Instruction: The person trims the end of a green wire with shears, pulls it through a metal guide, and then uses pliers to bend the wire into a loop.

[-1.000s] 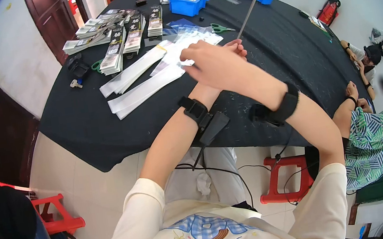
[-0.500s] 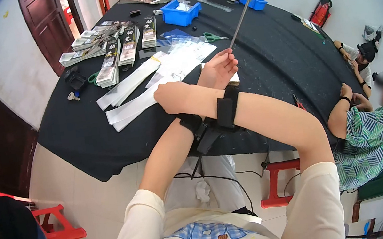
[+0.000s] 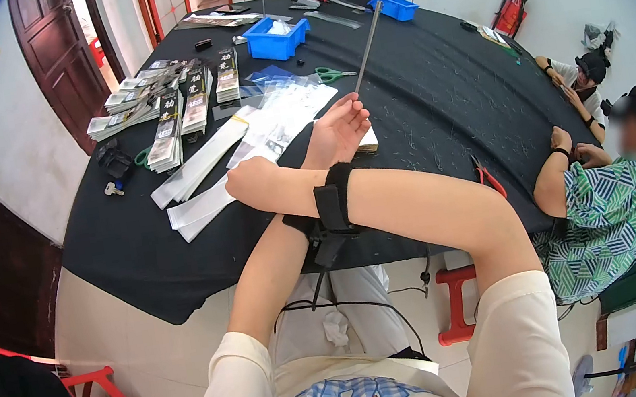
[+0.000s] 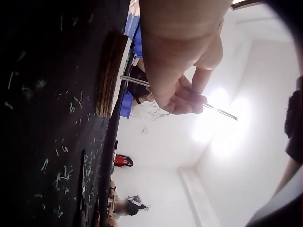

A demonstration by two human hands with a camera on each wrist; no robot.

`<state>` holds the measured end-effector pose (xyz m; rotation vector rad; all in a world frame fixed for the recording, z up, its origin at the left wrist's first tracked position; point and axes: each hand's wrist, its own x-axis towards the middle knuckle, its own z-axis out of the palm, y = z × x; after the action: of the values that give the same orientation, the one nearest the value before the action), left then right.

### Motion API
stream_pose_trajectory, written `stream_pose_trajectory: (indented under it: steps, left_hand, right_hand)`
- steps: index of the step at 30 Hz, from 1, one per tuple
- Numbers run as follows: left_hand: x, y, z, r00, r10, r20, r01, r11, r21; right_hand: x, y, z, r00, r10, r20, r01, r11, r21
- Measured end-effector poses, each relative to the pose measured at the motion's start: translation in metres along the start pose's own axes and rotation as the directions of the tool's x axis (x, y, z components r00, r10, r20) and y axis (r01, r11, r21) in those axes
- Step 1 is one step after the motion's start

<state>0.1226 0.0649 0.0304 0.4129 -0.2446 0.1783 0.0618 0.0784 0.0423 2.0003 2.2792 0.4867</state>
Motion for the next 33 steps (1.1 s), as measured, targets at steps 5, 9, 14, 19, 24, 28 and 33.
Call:
stream_pose_trajectory:
  steps: [5, 9, 14, 19, 24, 28, 33]
  left_hand:
    - [0.0, 0.001, 0.002, 1.0, 0.005, -0.006, -0.005, 1.0, -0.008]
    - [-0.001, 0.001, 0.004, 1.0, 0.004, -0.027, -0.004, 1.0, 0.002]
    - [0.0, 0.001, 0.002, 1.0, 0.005, -0.015, -0.006, 1.0, -0.014]
    - [0.001, 0.0, -0.001, 1.0, 0.008, -0.001, -0.008, 1.0, -0.013]
    - [0.0, -0.002, 0.0, 1.0, 0.027, -0.014, -0.027, 1.0, -0.005]
    - [0.004, 0.001, -0.007, 1.0, 0.004, 0.009, -0.004, 0.999, -0.036]
    - [-0.004, -0.004, 0.005, 0.996, 0.091, -0.007, -0.091, 0.996, 0.004]
  right_hand:
    - [0.003, 0.002, -0.003, 0.996, 0.088, -0.029, -0.087, 0.995, 0.041]
    - [0.001, 0.005, -0.02, 0.992, 0.113, -0.053, -0.106, 0.987, 0.118]
    - [-0.005, 0.003, -0.029, 0.989, 0.132, -0.071, -0.115, 0.971, 0.21]
    - [-0.006, 0.006, -0.042, 0.991, 0.11, 0.082, -0.127, 0.96, 0.248]
    - [-0.004, 0.007, -0.033, 0.977, 0.204, 0.064, -0.214, 0.938, 0.273]
    - [-0.01, 0.011, -0.061, 0.899, 0.401, -0.176, -0.288, 0.844, 0.453]
    - [-0.094, 0.029, -0.162, 0.801, 0.59, -0.103, 0.092, 0.049, 0.995]
